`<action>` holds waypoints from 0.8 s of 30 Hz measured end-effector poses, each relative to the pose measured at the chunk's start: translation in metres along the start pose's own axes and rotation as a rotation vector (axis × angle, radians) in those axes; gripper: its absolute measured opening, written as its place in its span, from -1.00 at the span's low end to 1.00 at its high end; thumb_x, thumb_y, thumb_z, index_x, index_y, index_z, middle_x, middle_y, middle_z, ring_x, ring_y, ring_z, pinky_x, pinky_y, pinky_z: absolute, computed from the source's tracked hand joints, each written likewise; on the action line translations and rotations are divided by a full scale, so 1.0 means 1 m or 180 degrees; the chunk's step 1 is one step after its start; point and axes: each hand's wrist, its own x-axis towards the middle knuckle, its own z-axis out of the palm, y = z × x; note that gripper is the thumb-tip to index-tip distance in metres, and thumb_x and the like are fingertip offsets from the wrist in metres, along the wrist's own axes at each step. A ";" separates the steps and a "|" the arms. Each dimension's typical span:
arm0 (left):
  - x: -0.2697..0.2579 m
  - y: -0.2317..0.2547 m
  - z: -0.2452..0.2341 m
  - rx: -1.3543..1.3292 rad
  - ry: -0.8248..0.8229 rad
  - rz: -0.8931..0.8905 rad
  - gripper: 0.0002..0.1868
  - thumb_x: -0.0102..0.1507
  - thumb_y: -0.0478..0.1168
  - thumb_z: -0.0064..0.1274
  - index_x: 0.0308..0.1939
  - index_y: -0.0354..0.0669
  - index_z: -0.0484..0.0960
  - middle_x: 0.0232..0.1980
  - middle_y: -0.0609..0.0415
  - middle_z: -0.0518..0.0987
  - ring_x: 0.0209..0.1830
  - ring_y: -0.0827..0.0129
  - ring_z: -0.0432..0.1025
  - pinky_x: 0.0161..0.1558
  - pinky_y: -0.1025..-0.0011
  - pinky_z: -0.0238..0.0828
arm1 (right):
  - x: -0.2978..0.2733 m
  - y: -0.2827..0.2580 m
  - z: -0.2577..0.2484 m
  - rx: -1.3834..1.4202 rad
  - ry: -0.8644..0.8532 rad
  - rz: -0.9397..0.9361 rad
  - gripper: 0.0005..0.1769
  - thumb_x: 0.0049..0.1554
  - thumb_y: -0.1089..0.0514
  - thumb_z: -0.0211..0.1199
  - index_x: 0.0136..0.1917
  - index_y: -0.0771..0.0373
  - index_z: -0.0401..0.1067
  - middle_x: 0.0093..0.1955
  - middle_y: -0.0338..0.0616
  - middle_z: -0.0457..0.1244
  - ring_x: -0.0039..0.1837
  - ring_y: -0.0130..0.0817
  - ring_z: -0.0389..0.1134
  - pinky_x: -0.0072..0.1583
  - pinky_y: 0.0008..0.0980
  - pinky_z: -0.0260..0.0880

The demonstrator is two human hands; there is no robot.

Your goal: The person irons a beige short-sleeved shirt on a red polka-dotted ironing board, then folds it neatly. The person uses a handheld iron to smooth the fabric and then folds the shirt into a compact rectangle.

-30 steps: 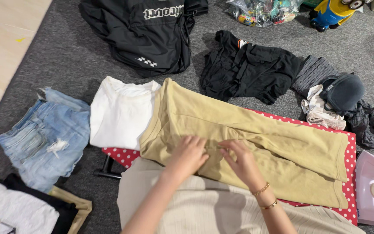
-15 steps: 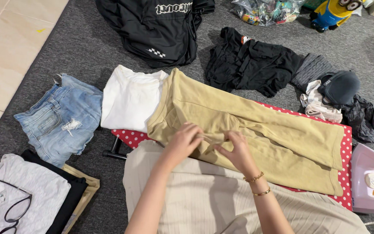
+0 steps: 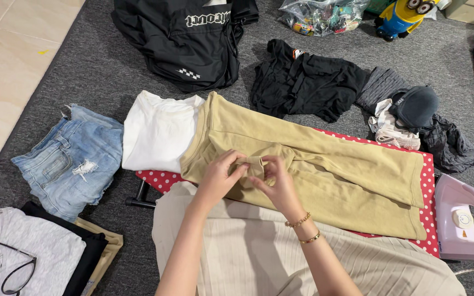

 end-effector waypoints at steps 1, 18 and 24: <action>0.000 0.005 -0.003 -0.0123 -0.0016 0.0010 -0.80 0.28 -0.22 0.12 -0.05 -0.21 0.57 -0.17 0.00 0.61 -0.16 0.19 0.53 -0.10 0.31 0.43 | 0.000 0.000 0.000 -0.0421 -0.0039 0.0095 -0.55 0.01 0.13 0.52 0.08 0.34 0.40 -0.26 -0.01 0.30 -0.18 -0.23 0.32 -0.06 -0.31 0.39; 0.012 -0.013 -0.010 0.0572 0.0593 -0.0253 -0.75 0.43 -0.12 -0.01 -0.10 -0.27 0.42 -0.50 -0.17 0.47 -0.52 0.02 0.37 -0.42 0.15 0.22 | -0.014 0.067 -0.057 -0.0874 0.0418 0.0779 -0.77 0.23 0.08 0.31 0.11 0.21 0.55 -0.18 0.02 0.42 -0.24 -0.26 0.22 -0.18 -0.30 0.21; 0.003 -0.002 -0.016 0.0884 0.0710 -0.0054 -0.76 0.45 -0.11 -0.08 -0.05 -0.23 0.37 -0.48 -0.18 0.54 -0.45 -0.12 0.48 -0.44 0.01 0.25 | -0.026 0.061 -0.055 -0.0078 0.0761 -0.0386 -0.78 0.28 0.18 0.17 0.17 0.29 0.38 -0.09 -0.12 0.47 -0.10 -0.61 0.38 -0.04 -0.57 0.33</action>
